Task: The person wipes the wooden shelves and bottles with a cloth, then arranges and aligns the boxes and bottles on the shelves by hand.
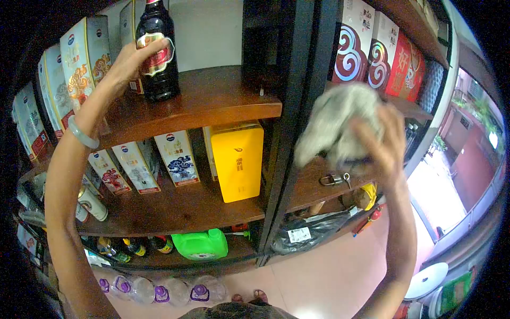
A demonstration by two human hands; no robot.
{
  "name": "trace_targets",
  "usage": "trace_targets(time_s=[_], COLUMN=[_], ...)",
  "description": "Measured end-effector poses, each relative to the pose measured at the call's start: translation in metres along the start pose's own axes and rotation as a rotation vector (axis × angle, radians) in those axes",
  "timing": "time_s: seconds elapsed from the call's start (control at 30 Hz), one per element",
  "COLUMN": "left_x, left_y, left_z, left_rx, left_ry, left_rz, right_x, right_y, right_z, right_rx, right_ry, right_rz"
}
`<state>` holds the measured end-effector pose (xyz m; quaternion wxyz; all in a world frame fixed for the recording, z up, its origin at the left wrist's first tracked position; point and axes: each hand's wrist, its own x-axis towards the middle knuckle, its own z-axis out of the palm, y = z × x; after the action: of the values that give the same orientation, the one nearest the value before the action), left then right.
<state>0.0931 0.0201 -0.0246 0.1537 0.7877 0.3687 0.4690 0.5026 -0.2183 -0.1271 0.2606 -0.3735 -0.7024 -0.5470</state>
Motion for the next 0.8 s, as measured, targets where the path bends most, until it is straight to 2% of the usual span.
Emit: trace_targets(time_s=[0.1, 0.17, 0.23, 0.27, 0.3, 0.37, 0.4, 0.43, 0.5, 0.6, 0.63, 0.7, 0.73, 0.8], left_x=[-0.003, -0.008, -0.009, -0.010, -0.010, -0.009, -0.009, -0.008, -0.008, -0.009, -0.010, -0.007, -0.006, -0.013], left_y=[0.003, 0.009, 0.009, 0.010, 0.010, 0.007, 0.006, 0.006, 0.003, 0.004, 0.004, -0.003, -0.006, 0.005], left_z=[0.001, 0.004, 0.004, 0.004, 0.003, 0.000, -0.001, -0.001, 0.001, 0.003, 0.001, 0.000, 0.001, 0.007], left_rx=[0.019, 0.009, 0.030, 0.011, 0.007, 0.001, -0.002, -0.021, -0.064, -0.052, -0.036, -0.051, -0.028, -0.041], left_ry=[0.045, 0.050, 0.096, 0.075, 0.056, 0.014, -0.014, -0.004, 0.008, 0.026, 0.027, 0.044, 0.062, 0.112], left_rz=[0.018, -0.010, 0.024, 0.007, -0.013, -0.053, -0.075, -0.076, -0.081, -0.080, -0.079, -0.103, -0.083, -0.062], right_x=[0.025, 0.032, 0.027, 0.024, 0.031, 0.011, 0.024, 0.028, 0.038, 0.051, 0.065, 0.088, 0.099, 0.121], right_y=[0.034, 0.054, 0.082, 0.095, 0.098, 0.120, 0.118, 0.120, 0.086, 0.058, 0.036, -0.006, -0.025, -0.048], right_z=[0.001, 0.016, 0.037, 0.049, 0.055, 0.091, 0.082, 0.080, 0.071, 0.066, 0.059, 0.054, 0.051, 0.054], right_rx=[-0.123, -0.158, -0.192, -0.213, 0.021, 0.043, 0.125, 0.156, -0.169, -0.396, -0.149, 0.229, 0.292, 0.120], right_ry=[-0.006, -0.049, -0.133, -0.225, -0.353, -0.586, -0.712, -0.756, -0.623, 0.021, 0.189, 0.284, 0.171, -0.036], right_rz=[0.233, 0.479, 0.600, 0.629, 0.635, 0.594, 0.667, 0.674, 0.719, 0.283, 0.207, -0.069, -0.104, -0.179])
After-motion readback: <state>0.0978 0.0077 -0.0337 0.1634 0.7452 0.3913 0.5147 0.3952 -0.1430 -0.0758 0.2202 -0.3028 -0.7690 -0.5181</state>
